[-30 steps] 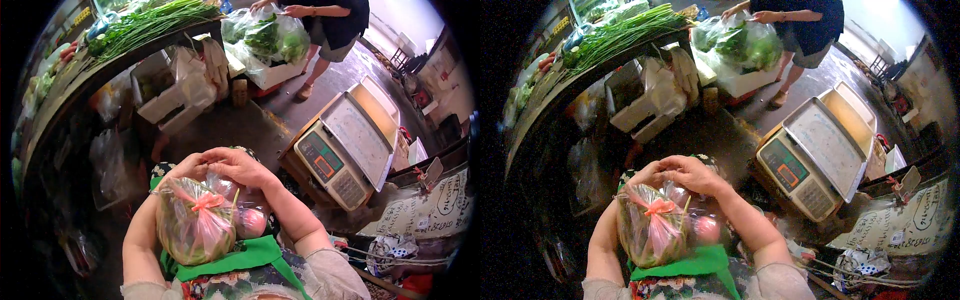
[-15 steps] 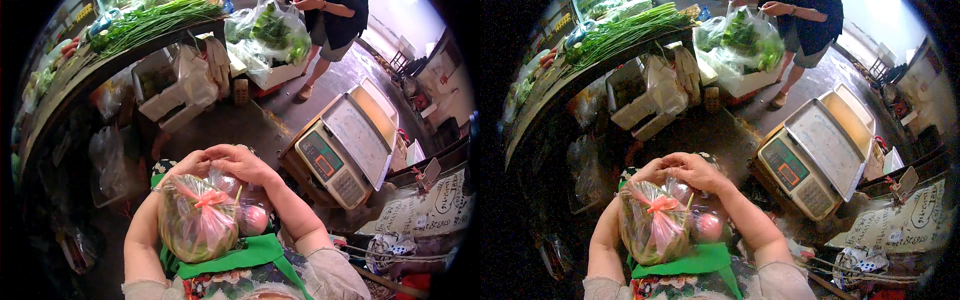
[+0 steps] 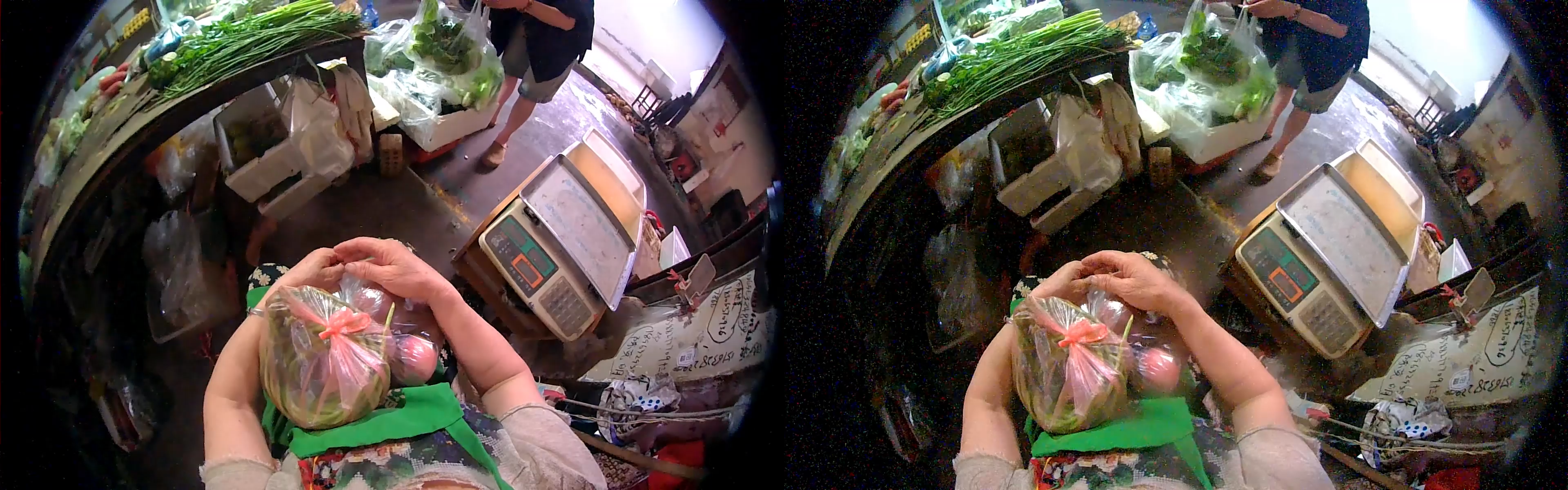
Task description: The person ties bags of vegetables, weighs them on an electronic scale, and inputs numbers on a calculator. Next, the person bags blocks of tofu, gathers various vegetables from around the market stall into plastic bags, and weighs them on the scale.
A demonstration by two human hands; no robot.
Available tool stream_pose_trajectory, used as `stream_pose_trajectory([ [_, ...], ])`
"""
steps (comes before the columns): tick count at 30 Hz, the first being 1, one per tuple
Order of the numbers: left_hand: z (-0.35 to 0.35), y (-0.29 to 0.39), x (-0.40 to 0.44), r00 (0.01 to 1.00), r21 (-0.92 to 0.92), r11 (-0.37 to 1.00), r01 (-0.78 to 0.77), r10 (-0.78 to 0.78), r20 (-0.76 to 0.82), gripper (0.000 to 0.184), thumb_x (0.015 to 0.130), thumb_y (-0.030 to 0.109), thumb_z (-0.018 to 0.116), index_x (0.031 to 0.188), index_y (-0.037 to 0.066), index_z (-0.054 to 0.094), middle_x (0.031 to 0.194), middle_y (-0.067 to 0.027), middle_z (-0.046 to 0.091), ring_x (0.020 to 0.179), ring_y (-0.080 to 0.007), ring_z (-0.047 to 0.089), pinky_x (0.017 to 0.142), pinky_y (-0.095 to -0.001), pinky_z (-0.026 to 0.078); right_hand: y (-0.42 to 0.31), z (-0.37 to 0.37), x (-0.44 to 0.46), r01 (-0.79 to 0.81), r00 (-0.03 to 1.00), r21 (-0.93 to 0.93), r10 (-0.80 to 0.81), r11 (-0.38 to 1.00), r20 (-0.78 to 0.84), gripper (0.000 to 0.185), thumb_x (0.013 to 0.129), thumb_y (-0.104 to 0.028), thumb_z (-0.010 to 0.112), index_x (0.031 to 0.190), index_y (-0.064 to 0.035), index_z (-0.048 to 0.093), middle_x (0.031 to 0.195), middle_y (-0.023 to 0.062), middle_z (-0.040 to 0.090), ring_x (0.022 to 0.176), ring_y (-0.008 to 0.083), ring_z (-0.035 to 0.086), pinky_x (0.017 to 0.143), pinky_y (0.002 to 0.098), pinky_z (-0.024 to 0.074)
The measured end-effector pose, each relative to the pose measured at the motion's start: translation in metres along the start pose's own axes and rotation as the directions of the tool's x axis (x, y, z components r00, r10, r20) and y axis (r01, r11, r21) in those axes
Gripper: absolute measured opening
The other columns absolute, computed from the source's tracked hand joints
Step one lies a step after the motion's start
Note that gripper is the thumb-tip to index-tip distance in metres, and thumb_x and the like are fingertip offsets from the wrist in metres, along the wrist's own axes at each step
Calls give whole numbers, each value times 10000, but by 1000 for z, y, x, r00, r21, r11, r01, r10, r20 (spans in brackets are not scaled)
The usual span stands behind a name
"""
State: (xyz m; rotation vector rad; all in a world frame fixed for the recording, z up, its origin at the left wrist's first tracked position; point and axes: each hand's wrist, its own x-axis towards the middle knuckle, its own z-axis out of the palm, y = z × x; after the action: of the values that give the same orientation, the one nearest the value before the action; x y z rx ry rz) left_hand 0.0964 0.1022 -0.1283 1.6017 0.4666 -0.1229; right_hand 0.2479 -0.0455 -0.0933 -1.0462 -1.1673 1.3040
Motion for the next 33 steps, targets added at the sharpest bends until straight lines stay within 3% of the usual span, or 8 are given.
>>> stream_pose_trajectory([
  [8, -15, -52, 21, 999, -25, 999, -28, 29, 36, 230, 927, 115, 513, 1097, 1, 617, 899, -11, 614, 780, -97, 538, 672, -247, 454, 3, -1, 2, -10, 1000, -3, 10, 1000, 1, 355, 946, -138, 563, 1267, 4, 510, 1184, 91, 593, 1092, 151, 549, 961, 287, 437],
  [10, -9, -38, 15, 999, -153, 988, -8, 15, 44, 232, 933, 98, 502, 1117, 3, 607, 912, -19, 614, 806, -103, 549, 699, -254, 462, 5, -2, 2, 13, 1000, -22, -12, 1000, 6, 357, 944, -141, 568, 1265, 4, 512, 1179, 91, 596, 1091, 151, 550, 963, 287, 436],
  [14, 2, -10, 4, 1000, -160, 987, 2, 2, 24, 232, 941, 78, 489, 1130, -1, 597, 945, -26, 615, 845, -108, 559, 724, -262, 470, 6, -3, 3, 8, 1000, -45, -9, 999, -13, 358, 939, -145, 576, 1260, 5, 518, 1179, 91, 597, 1088, 152, 551, 963, 288, 435],
  [17, -4, -15, 6, 999, -32, 998, 47, -47, 20, 228, 945, 68, 485, 1129, -7, 596, 979, -28, 615, 868, -110, 564, 736, -266, 474, 7, -3, 2, -8, 999, -52, 6, 999, -36, 354, 937, -145, 578, 1254, 2, 525, 1172, 90, 601, 1082, 153, 554, 961, 288, 435],
  [23, -5, -31, 10, 999, -143, 990, 7, -2, 34, 237, 932, 75, 501, 1131, -12, 597, 957, -21, 620, 865, -108, 558, 740, -264, 470, 8, -2, 2, 28, 999, -58, -29, 998, -21, 343, 934, -142, 577, 1245, -3, 533, 1149, 93, 612, 1068, 152, 561, 947, 288, 442],
  [25, -5, -27, 10, 999, -25, 999, -48, 48, 19, 244, 923, 75, 500, 1126, -11, 605, 947, -17, 624, 860, -101, 551, 734, -264, 469, 10, -2, 4, 27, 999, -23, -28, 999, -46, 359, 908, -170, 618, 1205, 18, 549, 1122, 108, 634, 1039, 173, 586, 936, 303, 452],
  [30, 1, -11, 6, 998, -16, 998, -57, 57, 31, 258, 923, 83, 495, 1139, -2, 606, 979, -16, 628, 866, -95, 552, 739, -262, 469, -4, -2, 0, 16, 1000, -49, -17, 999, -19, 322, 929, -111, 566, 1230, 2, 541, 1134, 89, 615, 1047, 150, 565, 926, 282, 449],
  [33, 7, 2, 3, 998, -132, 990, -45, 49, 29, 256, 937, 89, 496, 1147, -16, 597, 992, -23, 628, 893, -105, 563, 763, -265, 473, -5, -2, 0, 8, 1000, -93, -9, 996, -12, 328, 926, -105, 563, 1233, 7, 535, 1132, 91, 615, 1050, 152, 563, 932, 287, 444],
])
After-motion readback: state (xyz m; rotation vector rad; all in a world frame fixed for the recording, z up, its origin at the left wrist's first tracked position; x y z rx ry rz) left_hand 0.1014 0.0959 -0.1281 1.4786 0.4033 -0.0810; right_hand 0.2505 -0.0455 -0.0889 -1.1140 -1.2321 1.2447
